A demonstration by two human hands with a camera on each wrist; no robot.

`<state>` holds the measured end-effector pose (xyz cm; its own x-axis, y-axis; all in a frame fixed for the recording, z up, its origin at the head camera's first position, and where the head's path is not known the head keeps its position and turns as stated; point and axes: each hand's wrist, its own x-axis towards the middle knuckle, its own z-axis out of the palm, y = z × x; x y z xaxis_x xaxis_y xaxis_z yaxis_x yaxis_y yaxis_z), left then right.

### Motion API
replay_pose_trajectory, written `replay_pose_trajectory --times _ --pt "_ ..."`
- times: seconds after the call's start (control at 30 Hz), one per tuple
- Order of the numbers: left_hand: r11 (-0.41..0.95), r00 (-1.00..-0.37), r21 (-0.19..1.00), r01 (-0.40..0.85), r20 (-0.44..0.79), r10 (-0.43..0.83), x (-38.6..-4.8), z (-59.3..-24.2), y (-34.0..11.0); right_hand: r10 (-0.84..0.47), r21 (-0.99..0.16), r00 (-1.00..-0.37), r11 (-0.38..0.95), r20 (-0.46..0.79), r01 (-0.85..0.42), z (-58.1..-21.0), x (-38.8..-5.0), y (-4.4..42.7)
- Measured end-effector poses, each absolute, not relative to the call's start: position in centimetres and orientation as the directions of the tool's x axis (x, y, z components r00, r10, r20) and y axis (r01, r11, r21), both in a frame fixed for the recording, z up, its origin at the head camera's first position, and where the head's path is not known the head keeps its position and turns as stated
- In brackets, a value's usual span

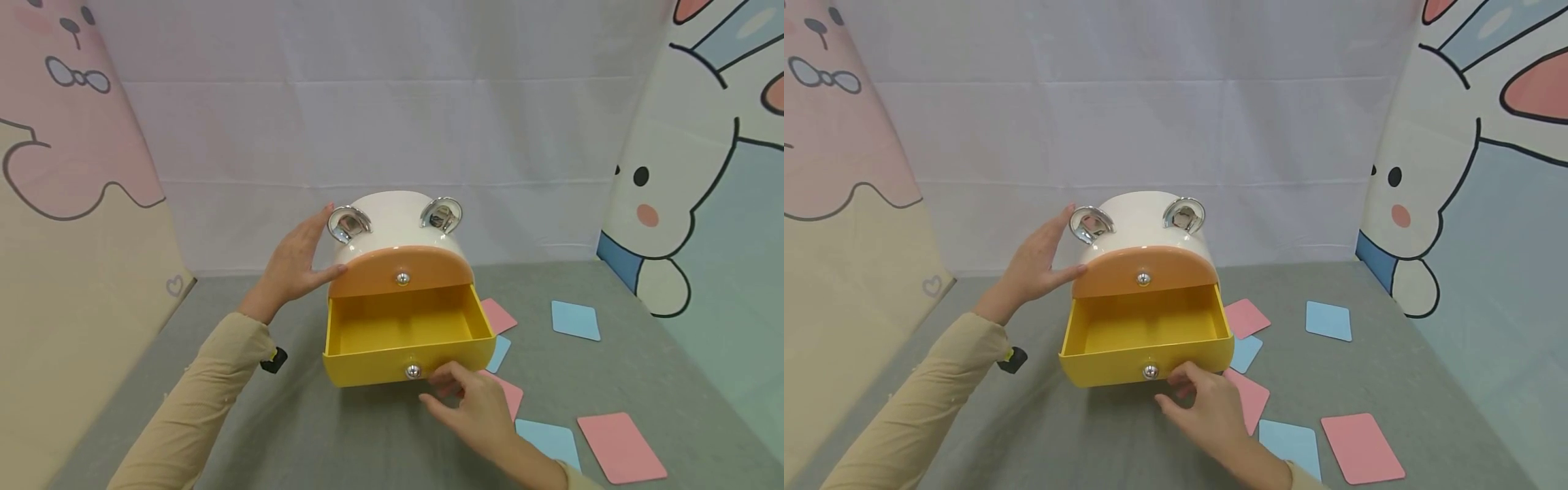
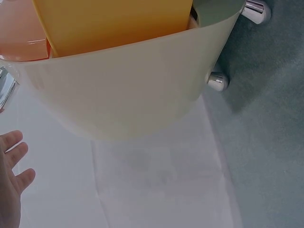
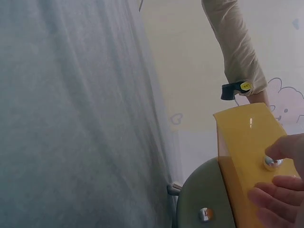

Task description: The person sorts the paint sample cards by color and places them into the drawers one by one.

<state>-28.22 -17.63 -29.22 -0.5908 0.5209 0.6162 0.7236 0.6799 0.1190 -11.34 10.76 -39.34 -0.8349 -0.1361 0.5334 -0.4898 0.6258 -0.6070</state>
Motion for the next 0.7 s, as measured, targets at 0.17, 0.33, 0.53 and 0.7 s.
replay_pose_trajectory --times 0.17,0.33,0.53,0.7 --pt "0.674 -0.587 0.123 0.728 0.62 0.521 -28.4 -29.3 -17.6 -0.257 -0.705 -0.922 0.595 0.289 -0.387 -39.0 -11.0 14.1" --pt "0.676 -0.587 0.122 0.727 0.621 0.52 -28.4 -29.4 -17.6 -0.398 -0.814 -0.909 0.485 0.122 -0.321 -39.8 -12.3 18.3" --pt "0.676 -0.587 0.121 0.727 0.62 0.52 -28.3 -29.3 -17.6 -0.481 -0.801 -0.876 0.511 0.033 -0.311 -41.1 -13.4 23.3" --pt "0.676 -0.587 0.124 0.726 0.624 0.516 -28.3 -29.3 -17.6 -0.489 -0.755 -0.871 0.587 -0.045 -0.291 -41.4 -13.6 26.4"
